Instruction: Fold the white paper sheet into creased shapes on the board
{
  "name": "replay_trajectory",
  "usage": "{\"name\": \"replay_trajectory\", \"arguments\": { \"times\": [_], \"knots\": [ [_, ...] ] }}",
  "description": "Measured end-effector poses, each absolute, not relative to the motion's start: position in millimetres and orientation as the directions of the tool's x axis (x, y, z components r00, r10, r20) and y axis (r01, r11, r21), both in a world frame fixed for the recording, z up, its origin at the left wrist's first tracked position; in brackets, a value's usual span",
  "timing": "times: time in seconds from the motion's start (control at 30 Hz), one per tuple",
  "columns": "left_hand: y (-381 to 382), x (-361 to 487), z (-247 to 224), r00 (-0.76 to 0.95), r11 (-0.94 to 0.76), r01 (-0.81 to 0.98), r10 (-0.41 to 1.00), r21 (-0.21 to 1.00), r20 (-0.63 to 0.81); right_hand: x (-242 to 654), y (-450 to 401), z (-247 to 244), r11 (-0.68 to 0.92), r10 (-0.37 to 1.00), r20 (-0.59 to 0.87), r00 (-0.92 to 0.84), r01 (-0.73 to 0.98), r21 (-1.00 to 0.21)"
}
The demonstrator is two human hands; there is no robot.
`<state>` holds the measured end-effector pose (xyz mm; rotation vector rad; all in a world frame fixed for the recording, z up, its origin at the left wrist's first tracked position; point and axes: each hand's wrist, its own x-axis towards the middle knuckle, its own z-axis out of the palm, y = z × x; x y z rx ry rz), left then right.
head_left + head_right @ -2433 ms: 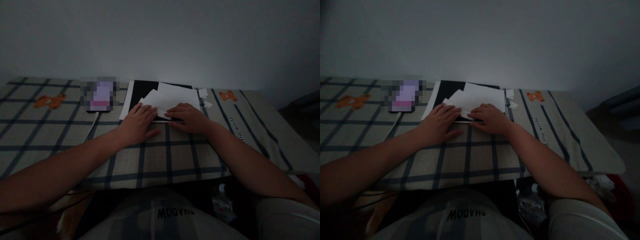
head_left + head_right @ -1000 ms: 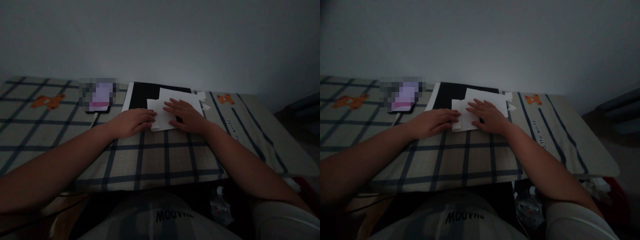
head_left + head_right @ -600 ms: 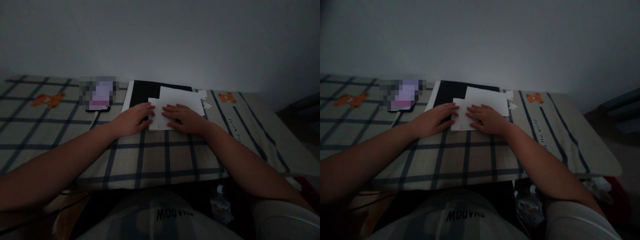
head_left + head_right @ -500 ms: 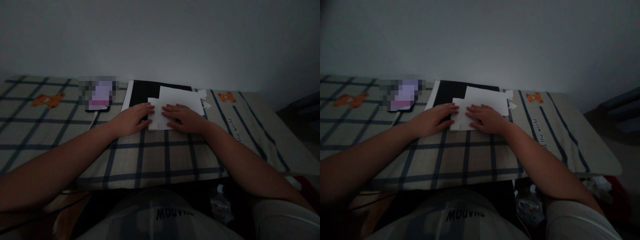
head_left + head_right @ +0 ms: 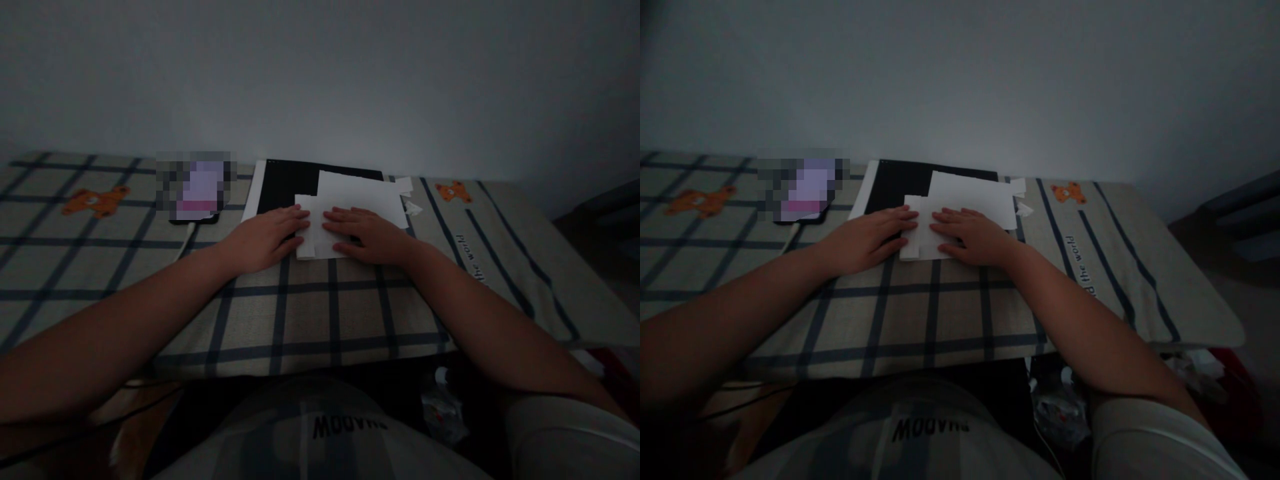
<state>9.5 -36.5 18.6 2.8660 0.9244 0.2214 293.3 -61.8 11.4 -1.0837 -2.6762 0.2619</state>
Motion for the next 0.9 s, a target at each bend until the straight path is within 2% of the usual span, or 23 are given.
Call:
{"name": "replay_trajectory", "arguments": {
  "times": [0.9],
  "knots": [
    [-34.7, 11.5, 16.0, 0.811, -0.814, 0.559, 0.576, 0.155, 0.103, 292.7, -61.0, 11.6, 0.718, 0.694, 0.161, -0.701, 0.660, -0.222]
  ]
}}
